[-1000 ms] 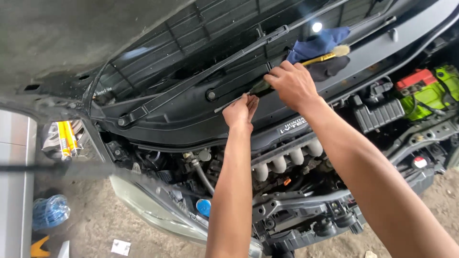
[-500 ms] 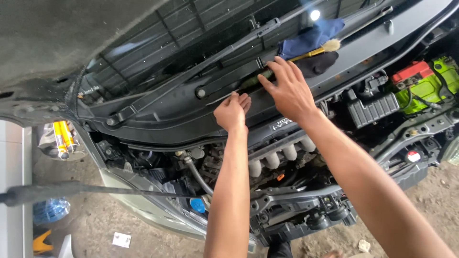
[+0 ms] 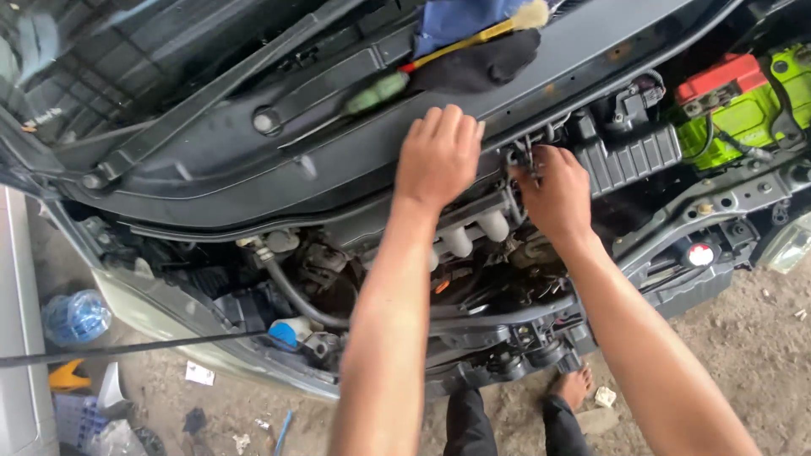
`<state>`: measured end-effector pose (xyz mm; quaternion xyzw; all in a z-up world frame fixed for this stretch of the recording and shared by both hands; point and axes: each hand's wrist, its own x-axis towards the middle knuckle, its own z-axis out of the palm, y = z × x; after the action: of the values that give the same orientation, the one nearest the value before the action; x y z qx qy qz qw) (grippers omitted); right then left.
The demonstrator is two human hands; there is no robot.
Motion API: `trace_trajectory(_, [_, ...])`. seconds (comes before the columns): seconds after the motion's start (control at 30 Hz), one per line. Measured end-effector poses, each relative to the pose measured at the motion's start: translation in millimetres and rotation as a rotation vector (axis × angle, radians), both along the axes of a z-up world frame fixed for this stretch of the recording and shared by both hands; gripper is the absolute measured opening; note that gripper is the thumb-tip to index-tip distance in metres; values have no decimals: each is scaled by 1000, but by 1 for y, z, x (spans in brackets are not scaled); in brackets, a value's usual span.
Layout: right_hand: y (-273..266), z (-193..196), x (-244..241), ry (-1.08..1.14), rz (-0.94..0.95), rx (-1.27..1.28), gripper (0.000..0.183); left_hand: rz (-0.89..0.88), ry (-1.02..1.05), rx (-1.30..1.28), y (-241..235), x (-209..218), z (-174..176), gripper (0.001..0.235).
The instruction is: The person uses a screwdriver to remove screws from the car's headlight assembly and the area near the windshield. They then reach into the engine bay to disconnect a wiring harness and work near the battery.
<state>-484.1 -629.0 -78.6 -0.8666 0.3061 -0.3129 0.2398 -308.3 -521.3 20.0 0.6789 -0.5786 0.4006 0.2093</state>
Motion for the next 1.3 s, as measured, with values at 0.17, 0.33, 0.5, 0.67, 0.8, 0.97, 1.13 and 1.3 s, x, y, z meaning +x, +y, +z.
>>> trace_trajectory(0.17, [-7, 7, 21, 167, 68, -86, 31, -18, -93, 53, 0, 4, 9, 33])
trace_trajectory(0.33, [-11, 2, 18, 194, 66, -92, 21, 16, 32, 99, -2, 6, 1, 37])
trace_trajectory(0.5, [-14, 20, 15, 224, 112, 27, 20, -70, 78, 70, -22, 15, -2, 44])
trace_trajectory(0.67, [-33, -10, 24, 224, 76, 115, 21, -20, 121, 37, -19, 11, 10, 46])
trace_trajectory(0.8, [-20, 5, 28, 258, 26, -24, 10, 93, 89, -27, -25, 19, 1, 44])
trace_trajectory(0.97, [-17, 10, 31, 236, 12, 113, 13, 130, 162, 83, -21, 5, 18, 40])
trace_trajectory(1.13, [-5, 13, 38, 56, -73, 87, 11, 136, 163, 77, -22, 6, 14, 38])
trace_trajectory(1.3, [-8, 16, 36, -82, -29, 203, 7, 144, 165, 89, -22, 5, 14, 40])
